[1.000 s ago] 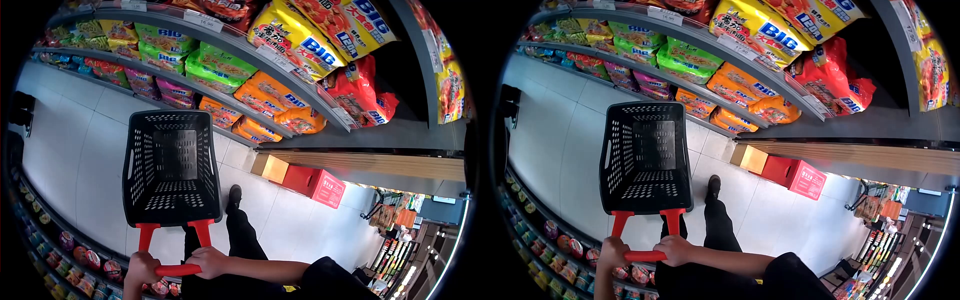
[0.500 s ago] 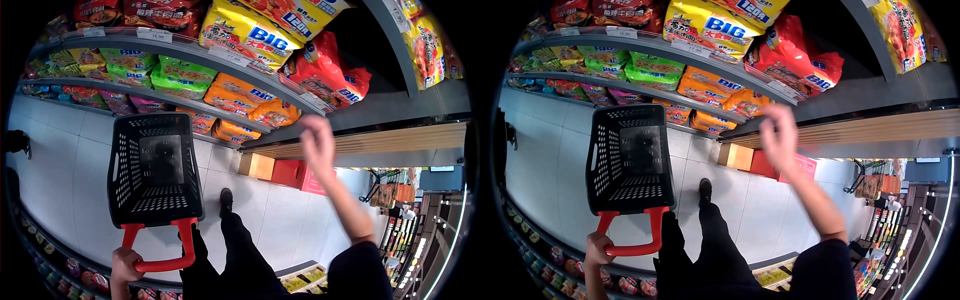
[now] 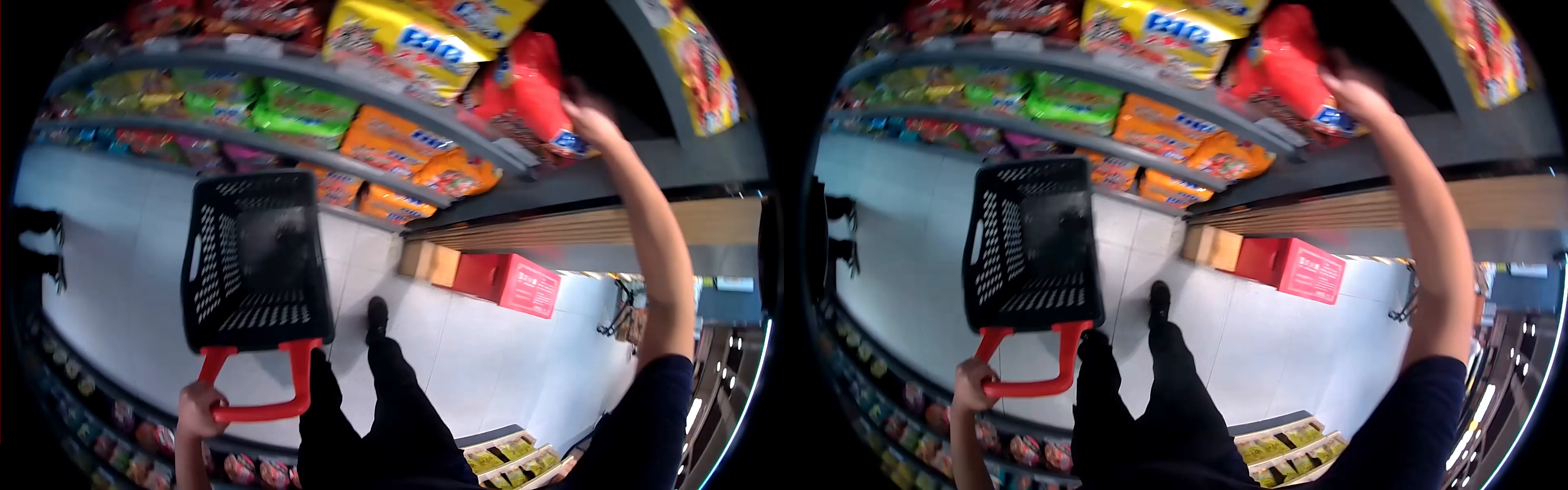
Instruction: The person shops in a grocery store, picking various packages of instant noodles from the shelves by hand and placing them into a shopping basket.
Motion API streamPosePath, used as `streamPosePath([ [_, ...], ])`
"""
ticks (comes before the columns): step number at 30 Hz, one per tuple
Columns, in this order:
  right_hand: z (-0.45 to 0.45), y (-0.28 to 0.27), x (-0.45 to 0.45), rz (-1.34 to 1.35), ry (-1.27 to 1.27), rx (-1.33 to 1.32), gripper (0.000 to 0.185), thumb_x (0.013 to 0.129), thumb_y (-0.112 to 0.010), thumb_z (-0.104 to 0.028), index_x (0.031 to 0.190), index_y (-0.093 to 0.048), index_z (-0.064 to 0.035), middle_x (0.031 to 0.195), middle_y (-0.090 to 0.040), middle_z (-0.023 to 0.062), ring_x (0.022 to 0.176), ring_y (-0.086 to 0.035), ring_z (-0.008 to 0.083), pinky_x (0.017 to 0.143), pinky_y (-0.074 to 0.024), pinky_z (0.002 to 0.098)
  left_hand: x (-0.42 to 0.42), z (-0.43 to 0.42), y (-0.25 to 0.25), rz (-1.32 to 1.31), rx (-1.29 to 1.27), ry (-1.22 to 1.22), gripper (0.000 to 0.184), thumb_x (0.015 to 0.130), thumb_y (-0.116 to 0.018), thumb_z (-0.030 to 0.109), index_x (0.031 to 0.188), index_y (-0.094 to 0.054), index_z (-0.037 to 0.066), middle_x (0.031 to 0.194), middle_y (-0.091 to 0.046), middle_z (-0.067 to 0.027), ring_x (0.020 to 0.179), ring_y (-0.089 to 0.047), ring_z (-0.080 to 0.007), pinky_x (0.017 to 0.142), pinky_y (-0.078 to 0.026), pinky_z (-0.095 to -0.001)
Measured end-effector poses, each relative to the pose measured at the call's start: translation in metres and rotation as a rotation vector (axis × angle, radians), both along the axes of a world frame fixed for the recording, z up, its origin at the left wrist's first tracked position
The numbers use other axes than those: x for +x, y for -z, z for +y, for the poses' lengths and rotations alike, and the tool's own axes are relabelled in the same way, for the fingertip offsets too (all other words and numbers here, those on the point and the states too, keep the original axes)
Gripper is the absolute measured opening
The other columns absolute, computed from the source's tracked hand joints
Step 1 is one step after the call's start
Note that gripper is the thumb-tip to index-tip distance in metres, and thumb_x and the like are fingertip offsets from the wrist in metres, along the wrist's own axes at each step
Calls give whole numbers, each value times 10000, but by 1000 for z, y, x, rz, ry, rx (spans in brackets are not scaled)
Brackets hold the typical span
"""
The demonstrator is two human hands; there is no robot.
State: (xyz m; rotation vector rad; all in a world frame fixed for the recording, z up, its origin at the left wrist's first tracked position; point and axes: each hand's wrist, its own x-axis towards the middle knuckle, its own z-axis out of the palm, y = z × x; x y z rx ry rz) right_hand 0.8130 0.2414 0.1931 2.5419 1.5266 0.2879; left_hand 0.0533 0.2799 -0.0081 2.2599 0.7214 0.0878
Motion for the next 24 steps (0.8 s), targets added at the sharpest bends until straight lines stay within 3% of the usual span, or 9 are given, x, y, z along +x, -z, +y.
streamPosePath([
  [2,-5,-11,-9,52,-95,67,650,888,-505,-548,1223,-507,10,1030,-634,253,956,-621,385,825,-484,433,-3,1,-1,0,-11,-2,143,492,-671,118,599,-577,125,589,-542,-70,586,-565,-302,542,-459,-384],
  [6,-32,-49,-43,68,-220,92,312,855,-633,-111,1161,-576,-94,948,-679,151,878,-678,250,743,-516,331,-7,6,2,-60,-41,6,156,516,-694,133,621,-579,137,590,-548,-47,588,-567,-288,549,-455,-378],
  [9,-73,-72,-51,-212,-196,69,278,891,-614,-137,1166,-586,-105,879,-677,156,786,-679,296,678,-521,342,-8,9,3,-115,-58,-8,166,501,-682,118,628,-575,126,581,-536,-37,576,-559,-277,539,-448,-368],
  [11,-95,-89,-71,-264,-228,199,212,926,-579,-150,1121,-607,-71,886,-685,119,776,-670,210,693,-506,302,-15,8,11,-146,-43,-10,166,498,-676,108,608,-553,124,572,-522,-36,557,-547,-272,528,-443,-370],
  [13,-79,-87,-148,75,-228,329,195,948,-555,-145,1083,-608,-14,860,-660,46,777,-598,117,724,-474,258,-17,11,9,-147,-69,7,169,516,-677,107,616,-541,118,573,-510,-33,571,-548,-261,543,-448,-364],
  [17,-37,-33,-257,679,26,290,150,970,-526,-139,938,-592,-8,850,-593,-14,775,-510,37,690,-421,194,-21,5,7,-83,121,5,154,580,-671,134,646,-534,108,616,-517,-24,669,-573,-230,678,-475,-359],
  [19,-11,17,-311,818,22,323,163,967,-536,-160,928,-595,-13,830,-575,-26,745,-481,21,655,-393,178,-14,-16,-19,271,336,-126,198,713,-583,122,904,-617,83,783,-533,-42,861,-573,-210,1019,-366,-493],
  [23,34,122,-382,1057,115,301,210,931,-600,-214,861,-597,-16,738,-543,-38,661,-452,30,587,-365,188,6,-48,-43,159,247,-246,399,740,-555,106,1134,-583,55,863,-517,-71,911,-573,-221,1068,-304,-543],
  [24,52,145,-410,1101,152,293,219,927,-605,-228,872,-604,-16,732,-553,-23,661,-471,37,587,-388,199,12,-51,-41,144,222,-282,335,730,-563,110,1055,-604,46,847,-531,-65,872,-568,-218,1049,-332,-530],
])
